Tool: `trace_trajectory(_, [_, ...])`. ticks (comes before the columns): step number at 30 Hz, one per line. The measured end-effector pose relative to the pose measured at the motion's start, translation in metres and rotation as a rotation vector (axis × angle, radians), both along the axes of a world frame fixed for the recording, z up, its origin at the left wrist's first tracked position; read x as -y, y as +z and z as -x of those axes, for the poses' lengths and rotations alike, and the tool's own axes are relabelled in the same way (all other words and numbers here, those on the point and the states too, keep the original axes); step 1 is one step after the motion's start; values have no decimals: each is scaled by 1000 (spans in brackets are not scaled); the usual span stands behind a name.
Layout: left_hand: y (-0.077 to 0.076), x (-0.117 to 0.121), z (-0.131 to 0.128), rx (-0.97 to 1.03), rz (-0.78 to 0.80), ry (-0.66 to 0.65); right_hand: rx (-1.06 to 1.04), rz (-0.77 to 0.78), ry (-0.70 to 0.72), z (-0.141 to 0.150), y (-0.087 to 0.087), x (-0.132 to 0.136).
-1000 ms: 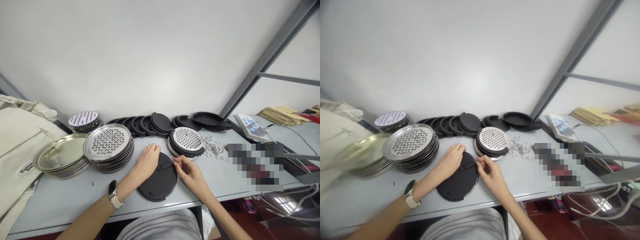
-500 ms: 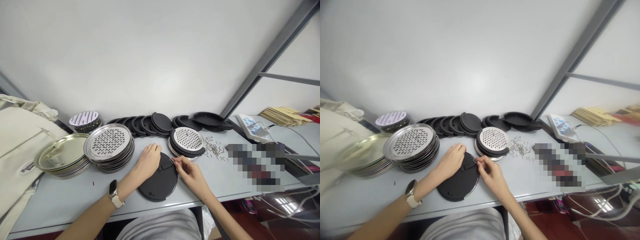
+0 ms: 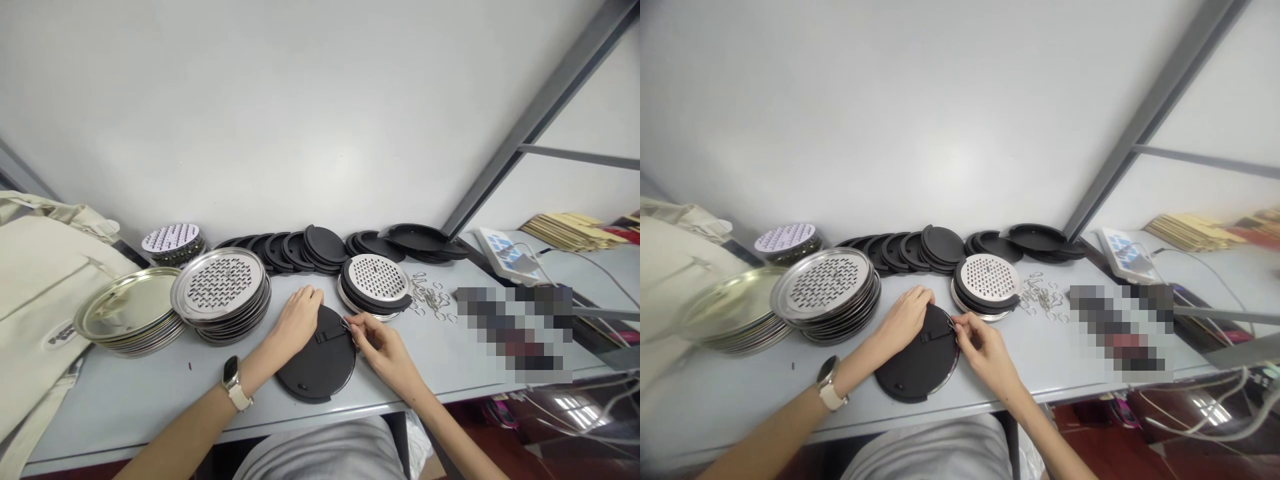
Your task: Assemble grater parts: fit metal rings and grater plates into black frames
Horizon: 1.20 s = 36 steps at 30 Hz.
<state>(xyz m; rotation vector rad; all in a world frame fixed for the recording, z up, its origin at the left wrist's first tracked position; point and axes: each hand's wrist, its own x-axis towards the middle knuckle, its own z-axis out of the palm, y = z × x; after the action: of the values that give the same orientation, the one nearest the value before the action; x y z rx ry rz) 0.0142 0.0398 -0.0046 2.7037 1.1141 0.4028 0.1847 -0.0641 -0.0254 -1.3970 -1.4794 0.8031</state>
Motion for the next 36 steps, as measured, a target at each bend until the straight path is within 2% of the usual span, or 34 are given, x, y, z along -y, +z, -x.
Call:
trace_trajectory(13, [1,0,-2,1,-7,10,120,-65,-77,7,2,7])
trace_trajectory(23, [-1,-2,-1,16,-11,4,183,-88,-67,8,-1,9])
trace_trajectory(31, [1,-1,-1,16,-4,8,193,-143,-58,7,4,8])
trace_trajectory(36, [2,0,0,4,-3,12,173,-98,-60,5,4,7])
